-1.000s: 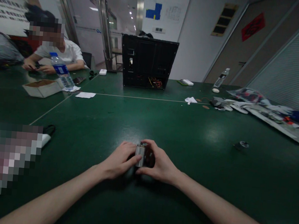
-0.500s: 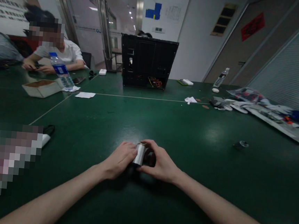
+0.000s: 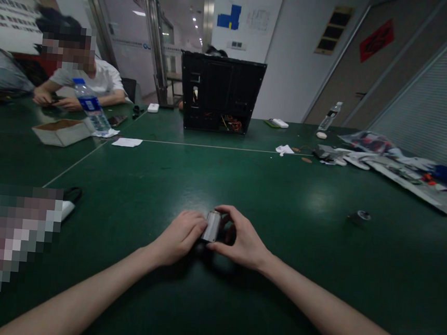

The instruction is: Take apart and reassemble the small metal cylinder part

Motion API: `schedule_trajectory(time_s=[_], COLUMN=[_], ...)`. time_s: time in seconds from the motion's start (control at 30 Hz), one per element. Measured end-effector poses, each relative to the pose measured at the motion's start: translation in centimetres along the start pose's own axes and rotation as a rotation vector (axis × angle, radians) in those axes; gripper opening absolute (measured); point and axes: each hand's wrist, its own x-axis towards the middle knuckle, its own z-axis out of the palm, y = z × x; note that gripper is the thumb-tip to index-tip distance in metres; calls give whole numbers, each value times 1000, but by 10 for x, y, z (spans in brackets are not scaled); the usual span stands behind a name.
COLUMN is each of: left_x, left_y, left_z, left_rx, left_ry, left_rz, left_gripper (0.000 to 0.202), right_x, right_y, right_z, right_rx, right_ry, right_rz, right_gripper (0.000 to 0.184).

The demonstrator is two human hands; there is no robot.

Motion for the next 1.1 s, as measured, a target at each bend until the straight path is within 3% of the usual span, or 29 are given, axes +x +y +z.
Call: schedule_trajectory(time_s=[0.17,0.47,0.6,0.83,1.1], left_x=[2,3,1,-3,-2], left_y=[2,2,6,10,2], left_z=[-3,-5,-9,-13,-5], left_rx=[-39,-76,-127,-182,-150], left_ry=[28,-75,-48,-42,-19], left_rz=[-92,-81,-118,-125,-83], left_gripper=[35,40,45,43,43], right_x=[0,-1,-1,-2,0], right_y=[1,0,2,4,-1], right_z=[2,3,3,5,0], right_rx=[-31,-69,-64,3,-28], right_ry=[20,-32,-41,-55,-11], right_rz=[5,-78,-92,-71,-143], right_gripper=[67,68,75,72,70])
